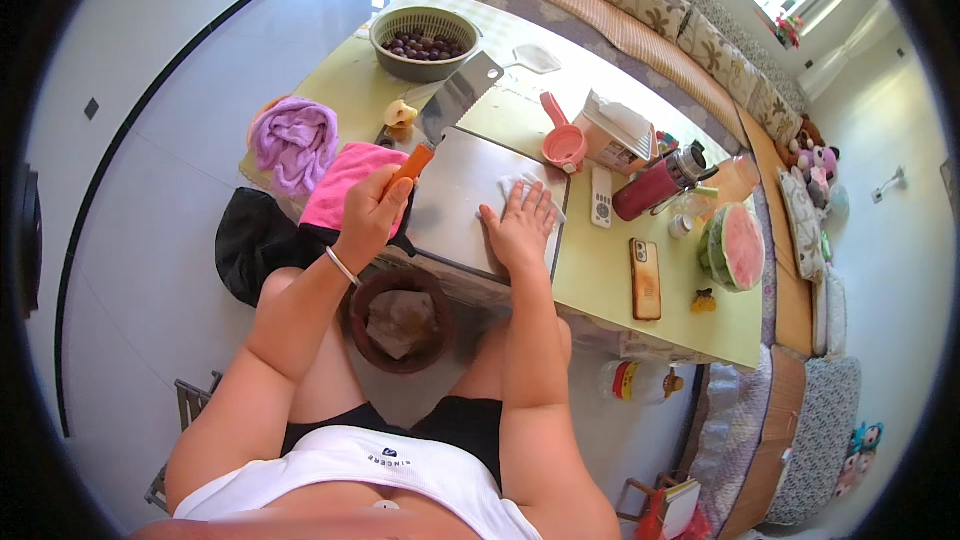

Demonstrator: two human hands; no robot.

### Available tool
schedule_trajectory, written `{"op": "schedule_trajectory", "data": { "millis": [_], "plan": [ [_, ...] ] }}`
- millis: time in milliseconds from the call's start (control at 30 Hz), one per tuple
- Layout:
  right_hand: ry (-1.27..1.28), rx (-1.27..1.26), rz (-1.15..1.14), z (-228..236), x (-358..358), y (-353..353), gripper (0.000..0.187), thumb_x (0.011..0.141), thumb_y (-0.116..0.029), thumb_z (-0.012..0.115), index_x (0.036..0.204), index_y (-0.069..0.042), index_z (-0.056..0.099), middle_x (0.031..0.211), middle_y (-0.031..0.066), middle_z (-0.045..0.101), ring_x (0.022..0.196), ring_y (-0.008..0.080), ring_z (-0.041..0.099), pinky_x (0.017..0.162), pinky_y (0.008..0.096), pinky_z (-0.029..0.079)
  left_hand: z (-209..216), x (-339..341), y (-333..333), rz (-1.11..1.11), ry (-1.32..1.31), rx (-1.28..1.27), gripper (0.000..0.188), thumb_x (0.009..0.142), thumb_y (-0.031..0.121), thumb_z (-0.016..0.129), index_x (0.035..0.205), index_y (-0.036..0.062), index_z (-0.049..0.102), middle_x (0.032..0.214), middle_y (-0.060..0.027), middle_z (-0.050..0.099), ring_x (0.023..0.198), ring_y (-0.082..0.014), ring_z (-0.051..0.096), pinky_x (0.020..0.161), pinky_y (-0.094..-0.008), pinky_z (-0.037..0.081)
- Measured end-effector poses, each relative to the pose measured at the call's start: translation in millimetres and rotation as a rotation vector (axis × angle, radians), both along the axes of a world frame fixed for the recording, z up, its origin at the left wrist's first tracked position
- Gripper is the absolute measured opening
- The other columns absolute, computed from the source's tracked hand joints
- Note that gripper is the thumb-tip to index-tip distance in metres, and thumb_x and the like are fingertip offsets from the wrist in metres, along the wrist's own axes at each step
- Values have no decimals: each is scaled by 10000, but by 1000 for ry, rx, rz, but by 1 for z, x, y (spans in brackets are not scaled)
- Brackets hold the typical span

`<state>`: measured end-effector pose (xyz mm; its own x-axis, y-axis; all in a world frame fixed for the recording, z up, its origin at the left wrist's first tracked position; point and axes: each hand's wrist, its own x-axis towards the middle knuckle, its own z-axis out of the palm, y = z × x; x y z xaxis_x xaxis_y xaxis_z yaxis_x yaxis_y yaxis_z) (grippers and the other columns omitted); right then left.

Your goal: The person sits on the floor and wipes a metal cutting board using a pink cloth and a white tissue. They handle a knife and a bowl of grapes on the table but do not cut or eat them. The person repeatedly wipes the board surface and then places the board on the table.

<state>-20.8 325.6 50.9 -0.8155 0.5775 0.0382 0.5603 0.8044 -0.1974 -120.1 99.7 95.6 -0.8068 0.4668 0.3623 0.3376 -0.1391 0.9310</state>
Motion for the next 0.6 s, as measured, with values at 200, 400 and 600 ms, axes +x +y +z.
{"op": "schedule_trajectory", "data": {
  "millis": [200, 400, 600],
  "plan": [
    [-41, -86, 59, 2, -48, 11, 946, 906, -672, 414, 1536, -12, 166, 1604, 243, 49, 1498, 362, -21, 1192, 457, 21, 8, -13, -16, 103, 77, 36, 310, 958, 305, 608, 866, 10, 591, 609, -68, 456, 557, -153, 450, 525, -317, 366],
    [-38, -67, 258, 1, -110, -18, 843, 918, -653, 404, 1541, -109, 236, 1605, 217, 104, 1491, 392, 45, 1190, 485, 51, 5, -28, -24, 145, 129, 27, 261, 968, 259, 607, 991, 3, 651, 645, 18, 477, 584, -78, 444, 529, -266, 359],
    [-111, -109, 429, 10, -99, -36, 714, 959, -572, 390, 1532, -163, 268, 1595, 228, 139, 1473, 442, 79, 1180, 515, 107, 8, -36, -31, 253, 154, 53, 277, 953, 275, 612, 902, 4, 631, 642, -98, 526, 584, -186, 483, 556, -334, 398]
  ]
}}
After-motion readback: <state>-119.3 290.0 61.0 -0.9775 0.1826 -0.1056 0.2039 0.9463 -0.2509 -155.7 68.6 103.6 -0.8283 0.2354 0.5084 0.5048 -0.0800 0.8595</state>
